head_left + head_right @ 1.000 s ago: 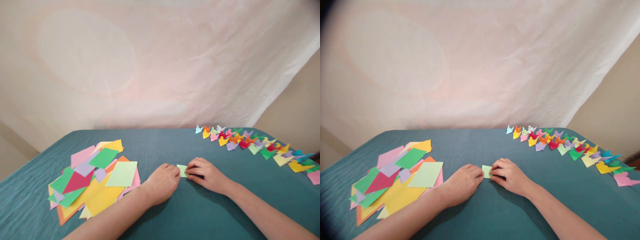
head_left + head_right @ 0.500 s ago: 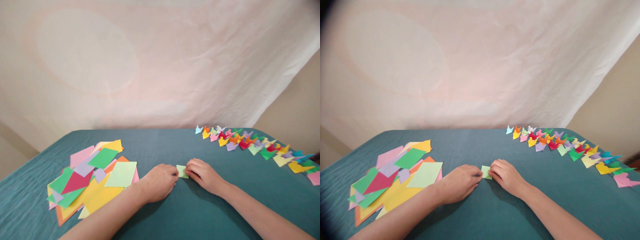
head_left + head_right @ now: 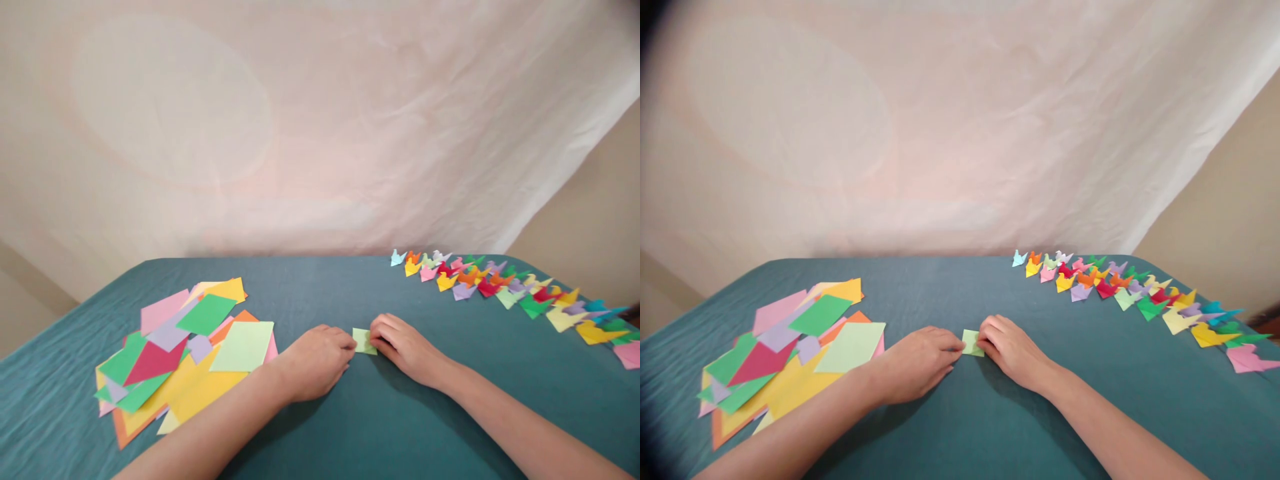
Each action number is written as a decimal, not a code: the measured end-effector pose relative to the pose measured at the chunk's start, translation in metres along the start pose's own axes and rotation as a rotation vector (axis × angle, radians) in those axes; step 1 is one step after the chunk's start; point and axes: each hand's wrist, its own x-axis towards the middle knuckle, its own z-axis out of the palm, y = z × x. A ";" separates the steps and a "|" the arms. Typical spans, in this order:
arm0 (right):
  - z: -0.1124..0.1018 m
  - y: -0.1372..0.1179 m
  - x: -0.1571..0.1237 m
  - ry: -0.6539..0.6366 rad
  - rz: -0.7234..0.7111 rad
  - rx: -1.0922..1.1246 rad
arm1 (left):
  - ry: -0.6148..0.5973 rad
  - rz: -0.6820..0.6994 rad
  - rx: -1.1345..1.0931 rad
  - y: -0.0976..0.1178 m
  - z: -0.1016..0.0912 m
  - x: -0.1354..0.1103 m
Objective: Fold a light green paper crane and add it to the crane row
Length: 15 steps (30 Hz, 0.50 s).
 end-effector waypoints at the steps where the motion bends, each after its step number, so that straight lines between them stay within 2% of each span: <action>1: 0.000 0.001 0.000 -0.003 -0.008 -0.001 | 0.003 0.005 -0.007 -0.001 0.000 0.000; 15: 0.002 -0.002 0.002 0.022 0.062 0.030 | 0.133 0.069 -0.114 -0.009 0.013 -0.014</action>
